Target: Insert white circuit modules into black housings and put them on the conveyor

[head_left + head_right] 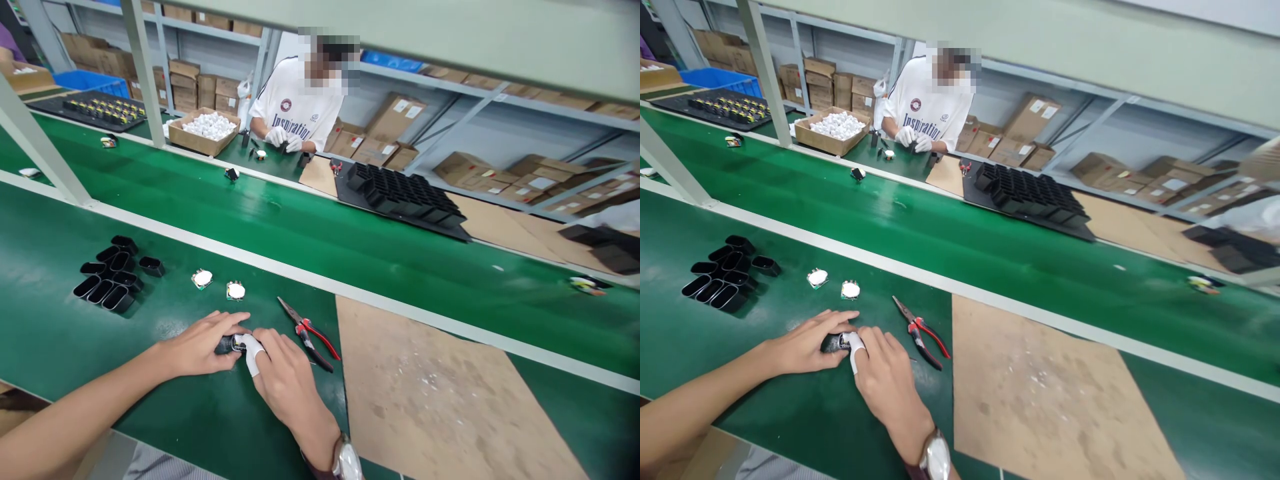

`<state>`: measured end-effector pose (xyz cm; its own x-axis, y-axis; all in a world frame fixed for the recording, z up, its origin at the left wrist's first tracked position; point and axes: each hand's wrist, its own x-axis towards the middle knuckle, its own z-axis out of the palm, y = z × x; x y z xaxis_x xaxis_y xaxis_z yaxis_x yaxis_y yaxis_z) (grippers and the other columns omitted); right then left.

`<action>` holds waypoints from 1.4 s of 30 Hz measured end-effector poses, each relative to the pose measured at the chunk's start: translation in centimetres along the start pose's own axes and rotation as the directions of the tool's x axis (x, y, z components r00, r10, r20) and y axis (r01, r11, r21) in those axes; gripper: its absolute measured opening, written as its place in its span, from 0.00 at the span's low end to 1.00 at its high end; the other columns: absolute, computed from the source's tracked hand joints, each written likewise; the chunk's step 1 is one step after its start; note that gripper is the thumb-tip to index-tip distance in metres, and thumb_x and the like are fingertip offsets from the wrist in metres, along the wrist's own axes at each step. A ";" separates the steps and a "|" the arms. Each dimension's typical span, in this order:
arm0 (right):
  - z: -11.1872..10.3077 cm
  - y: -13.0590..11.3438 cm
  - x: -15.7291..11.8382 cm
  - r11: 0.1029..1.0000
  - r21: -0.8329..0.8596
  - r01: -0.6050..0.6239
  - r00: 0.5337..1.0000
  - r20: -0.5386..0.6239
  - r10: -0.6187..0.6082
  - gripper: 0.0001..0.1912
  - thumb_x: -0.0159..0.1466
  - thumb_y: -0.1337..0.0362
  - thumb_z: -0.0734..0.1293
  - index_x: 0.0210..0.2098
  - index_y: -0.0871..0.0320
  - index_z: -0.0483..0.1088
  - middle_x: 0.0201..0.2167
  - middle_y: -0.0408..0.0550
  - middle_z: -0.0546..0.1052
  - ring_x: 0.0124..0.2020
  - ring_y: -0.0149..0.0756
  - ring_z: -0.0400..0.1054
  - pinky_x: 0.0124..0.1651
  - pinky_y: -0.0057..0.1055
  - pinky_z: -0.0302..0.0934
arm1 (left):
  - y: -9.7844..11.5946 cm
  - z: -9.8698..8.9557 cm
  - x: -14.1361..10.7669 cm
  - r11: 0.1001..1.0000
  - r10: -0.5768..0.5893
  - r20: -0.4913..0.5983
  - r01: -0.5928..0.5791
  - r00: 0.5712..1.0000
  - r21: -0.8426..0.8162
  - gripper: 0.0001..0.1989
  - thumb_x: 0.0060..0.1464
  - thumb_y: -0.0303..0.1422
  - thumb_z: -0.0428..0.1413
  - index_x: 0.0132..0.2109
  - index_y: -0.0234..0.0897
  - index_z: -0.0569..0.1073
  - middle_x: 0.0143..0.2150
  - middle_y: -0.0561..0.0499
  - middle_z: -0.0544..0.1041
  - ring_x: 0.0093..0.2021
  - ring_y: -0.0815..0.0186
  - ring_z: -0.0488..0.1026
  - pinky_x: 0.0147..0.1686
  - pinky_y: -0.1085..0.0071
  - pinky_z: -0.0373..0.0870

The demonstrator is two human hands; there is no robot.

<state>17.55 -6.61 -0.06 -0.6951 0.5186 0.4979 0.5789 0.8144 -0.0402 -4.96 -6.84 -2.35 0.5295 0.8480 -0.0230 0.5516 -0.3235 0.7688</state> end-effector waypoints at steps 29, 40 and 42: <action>0.0 1.1 -1.0 0.985 0.152 -0.077 0.997 -0.013 0.080 0.12 0.68 0.78 0.59 0.39 0.58 0.71 0.39 0.52 0.74 0.37 0.41 0.68 0.36 0.37 0.63 | -0.2 0.2 -0.2 1.000 0.004 -0.011 -0.004 1.000 0.016 0.38 0.65 0.33 0.58 0.76 0.49 0.50 0.65 0.50 0.78 0.66 0.52 0.72 0.68 0.50 0.63; -0.1 2.4 -1.3 0.976 0.111 -0.186 0.980 -0.047 0.193 0.10 0.73 0.73 0.61 0.49 0.59 0.71 0.43 0.52 0.77 0.38 0.39 0.73 0.38 0.35 0.67 | -0.3 0.0 -0.4 0.998 0.036 -0.041 -0.033 0.999 0.049 0.34 0.66 0.33 0.58 0.74 0.48 0.56 0.63 0.49 0.79 0.62 0.53 0.74 0.64 0.53 0.69; 0.3 2.9 -1.8 0.970 0.023 -0.244 0.969 -0.042 0.244 0.12 0.73 0.73 0.60 0.50 0.59 0.71 0.43 0.52 0.77 0.38 0.40 0.73 0.36 0.35 0.66 | -0.5 -0.1 -0.5 0.995 0.075 -0.078 -0.070 0.994 0.065 0.25 0.67 0.35 0.59 0.68 0.46 0.66 0.60 0.47 0.80 0.58 0.54 0.76 0.59 0.57 0.74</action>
<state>20.34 -5.10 -1.33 -0.5140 0.6904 0.5091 0.7208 0.6694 -0.1801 -5.56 -7.09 -2.68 0.5175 0.8515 0.0849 0.5538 -0.4089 0.7253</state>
